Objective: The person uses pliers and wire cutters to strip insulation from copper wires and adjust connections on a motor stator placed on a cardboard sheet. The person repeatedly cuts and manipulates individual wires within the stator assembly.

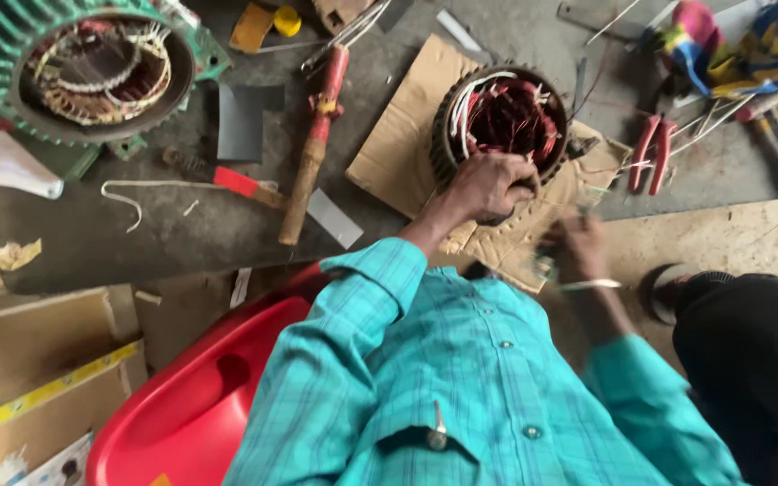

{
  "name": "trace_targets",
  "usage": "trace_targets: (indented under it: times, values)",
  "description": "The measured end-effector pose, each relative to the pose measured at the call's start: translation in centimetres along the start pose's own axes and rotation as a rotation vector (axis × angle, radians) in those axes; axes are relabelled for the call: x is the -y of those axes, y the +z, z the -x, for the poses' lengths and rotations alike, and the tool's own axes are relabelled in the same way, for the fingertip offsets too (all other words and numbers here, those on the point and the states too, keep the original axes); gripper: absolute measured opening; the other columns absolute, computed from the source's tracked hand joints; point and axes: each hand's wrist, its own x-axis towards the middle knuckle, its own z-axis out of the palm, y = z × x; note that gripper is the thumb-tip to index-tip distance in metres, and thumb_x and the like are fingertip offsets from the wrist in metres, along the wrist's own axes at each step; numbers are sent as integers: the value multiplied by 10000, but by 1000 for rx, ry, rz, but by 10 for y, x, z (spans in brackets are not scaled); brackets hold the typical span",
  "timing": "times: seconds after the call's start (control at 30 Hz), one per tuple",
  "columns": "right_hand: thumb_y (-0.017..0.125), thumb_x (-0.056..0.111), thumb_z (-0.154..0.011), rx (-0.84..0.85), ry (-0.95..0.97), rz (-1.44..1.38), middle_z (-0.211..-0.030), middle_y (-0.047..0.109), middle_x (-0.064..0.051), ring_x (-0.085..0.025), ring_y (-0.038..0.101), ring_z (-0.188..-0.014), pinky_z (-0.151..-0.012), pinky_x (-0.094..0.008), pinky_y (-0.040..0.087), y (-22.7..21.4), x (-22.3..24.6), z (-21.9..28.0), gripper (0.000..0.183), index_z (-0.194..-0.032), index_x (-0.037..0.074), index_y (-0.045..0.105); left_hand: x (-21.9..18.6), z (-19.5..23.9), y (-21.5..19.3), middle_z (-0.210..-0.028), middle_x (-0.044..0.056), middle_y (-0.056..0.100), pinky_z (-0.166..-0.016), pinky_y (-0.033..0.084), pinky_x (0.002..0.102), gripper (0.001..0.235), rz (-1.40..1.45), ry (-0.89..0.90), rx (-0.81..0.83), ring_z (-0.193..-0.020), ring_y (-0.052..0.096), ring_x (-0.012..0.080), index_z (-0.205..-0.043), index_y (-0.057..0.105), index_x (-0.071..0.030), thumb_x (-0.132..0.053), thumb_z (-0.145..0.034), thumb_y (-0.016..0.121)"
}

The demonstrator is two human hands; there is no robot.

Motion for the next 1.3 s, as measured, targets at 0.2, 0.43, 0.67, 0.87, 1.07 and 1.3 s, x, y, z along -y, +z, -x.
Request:
trace_targets:
  times: [0.2, 0.43, 0.67, 0.87, 1.07, 1.3]
  values:
    - [744, 280, -1066, -72, -256, 735, -683, 569, -44, -125, 513, -619, -510, -310, 410, -26, -16, -25, 294, -979, 49, 583, -6, -5, -13, -927, 11, 775, -778, 571, 391, 126, 79, -37, 67, -889, 742, 232, -895, 789, -214, -264, -780, 799]
    - [856, 260, -885, 85, -480, 754, -854, 639, -14, -113, 553, -735, -591, -312, 461, 1, 15, -19, 368, -1025, 31, 604, 14, -12, 2, -946, 40, 761, -732, 551, 399, 205, 40, -83, 120, -884, 722, 240, -940, 789, -199, -252, -749, 842]
    - [906, 449, -748, 249, -676, 1464, -762, 586, -101, -290, 608, -746, -715, -427, 474, 1, 92, -13, 512, -897, 76, 588, 33, -13, 13, -976, -9, 790, -755, 570, 372, 186, 129, -18, 210, -888, 748, 191, -956, 801, -219, -230, -772, 823]
    - [752, 574, -860, 575, -936, 1862, -844, 620, -13, -229, 590, -770, -895, -410, 340, 36, 121, -22, 491, -1033, 136, 614, 53, -22, 24, -952, -25, 785, -700, 560, 370, 311, 78, -17, 269, -828, 741, 189, -1026, 786, -220, -175, -719, 809]
    - [763, 632, -775, 823, -1288, 1885, -747, 526, -14, -219, 555, -728, -829, -438, 340, 72, 161, -5, 493, -890, 206, 543, 49, -24, 23, -910, -69, 795, -701, 555, 350, 232, 132, -90, 361, -824, 756, 140, -989, 793, -258, -258, -758, 819]
    - [765, 565, -693, 897, -1518, 2315, -829, 531, 29, -180, 576, -850, -846, -373, 365, 85, 168, -14, 449, -980, 271, 583, 52, -31, 15, -882, -18, 781, -702, 534, 375, 196, 175, 30, 388, -805, 737, 168, -984, 783, -208, -215, -789, 804]
